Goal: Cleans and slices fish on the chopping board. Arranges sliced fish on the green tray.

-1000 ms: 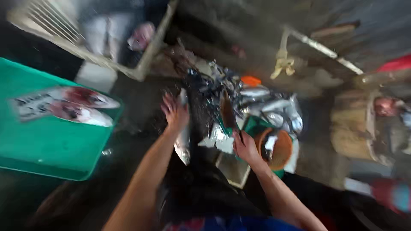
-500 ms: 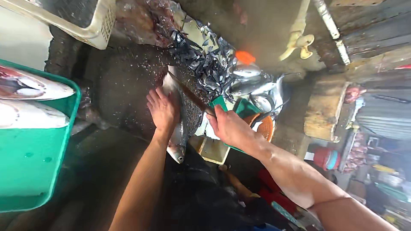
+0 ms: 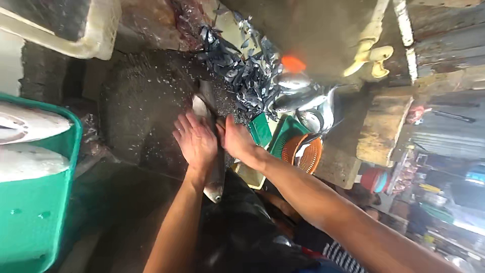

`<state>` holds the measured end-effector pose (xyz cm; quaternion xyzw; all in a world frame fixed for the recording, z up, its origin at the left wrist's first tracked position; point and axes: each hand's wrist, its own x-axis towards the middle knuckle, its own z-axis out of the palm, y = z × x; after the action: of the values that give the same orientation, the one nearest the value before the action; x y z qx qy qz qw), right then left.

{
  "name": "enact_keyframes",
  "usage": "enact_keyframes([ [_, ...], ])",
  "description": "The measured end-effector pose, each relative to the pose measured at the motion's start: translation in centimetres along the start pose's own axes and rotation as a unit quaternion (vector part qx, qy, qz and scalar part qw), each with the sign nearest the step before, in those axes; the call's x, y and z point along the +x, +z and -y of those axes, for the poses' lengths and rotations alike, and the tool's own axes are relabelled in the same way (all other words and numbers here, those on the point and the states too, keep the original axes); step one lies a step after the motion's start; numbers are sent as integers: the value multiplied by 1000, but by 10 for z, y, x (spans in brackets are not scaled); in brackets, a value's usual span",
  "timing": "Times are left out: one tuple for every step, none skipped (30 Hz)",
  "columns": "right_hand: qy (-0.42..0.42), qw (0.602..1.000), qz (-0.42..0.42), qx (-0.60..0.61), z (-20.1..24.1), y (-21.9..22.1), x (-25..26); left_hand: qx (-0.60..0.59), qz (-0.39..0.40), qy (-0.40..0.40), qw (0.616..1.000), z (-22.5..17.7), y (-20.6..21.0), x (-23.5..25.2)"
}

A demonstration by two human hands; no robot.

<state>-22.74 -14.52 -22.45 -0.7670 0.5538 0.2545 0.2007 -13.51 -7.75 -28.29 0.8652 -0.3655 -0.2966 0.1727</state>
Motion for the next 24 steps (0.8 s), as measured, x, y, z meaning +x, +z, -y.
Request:
enact_keyframes([
  [-9,1000,-18,24,-1,6,14,2,-8,1,1000,-1,1,8],
  [-18,999,-28,35,-3,4,25,-5,-16,2,1000,-4,2,15],
  [-27,999,-27,37,-5,0,19,-6,-9,2,1000,-3,1,11],
  [-40,998,-25,32,-7,-7,5,-4,0,1,1000,0,-1,3],
  [-46,999,-10,23,-10,-20,-5,-9,-5,0,1000,-1,0,3],
  [-46,999,16,14,-15,-35,-12,-17,-14,-2,1000,-3,0,8],
  [-32,998,53,6,-22,-42,-23,-19,-16,-4,1000,-4,0,9],
  [-15,997,78,4,-30,-38,-34,-13,-15,-5,1000,-5,0,6],
  [0,996,85,9,-35,-25,-36,-5,-16,-7,1000,-6,0,6],
  [9,997,73,19,-37,-7,-25,-2,-23,-11,1000,-8,1,8],
  [4,998,47,33,-38,10,-11,-1,-28,-14,1000,-9,2,11],
  [-8,999,17,44,-42,23,-4,1,-23,-15,1000,-9,2,9],
  [-16,999,1,46,-43,27,0,-1,-20,-16,1000,-8,2,9],
  [-22,999,0,37,-42,19,2,-11,-27,-12,1000,-8,2,12],
  [-30,999,-2,25,-41,8,-8,-29,-30,-1,999,-6,1,9],
  [-51,998,-24,20,-44,0,-29,-56,-25,11,998,-1,-2,-1],
  [-79,995,-58,15,-48,-8,-50,-85,-22,17,996,4,-6,-9],
  [-110,989,-96,7,-53,-17,-63,-103,-25,16,994,7,-8,-10],
  [-126,986,-110,-5,-57,-26,-74,-103,-26,7,994,6,-8,-7],
  [-125,988,-93,-24,-61,-34,-84,-90,-23,-6,996,4,-6,-7],
  [-108,992,-53,-47,-62,-38,-94,-71,-18,-17,997,2,-4,-11],
  [-83,994,-6,-67,-62,-40,-101,-51,-16,-19,998,1,-3,-15],
  [-57,994,35,-83,-60,-43,-102,-37,-24,-15,999,0,-2,-14],
  [-38,993,61,-94,-58,-48,-101,-34,-32,-13,999,-1,-2,-12],
])
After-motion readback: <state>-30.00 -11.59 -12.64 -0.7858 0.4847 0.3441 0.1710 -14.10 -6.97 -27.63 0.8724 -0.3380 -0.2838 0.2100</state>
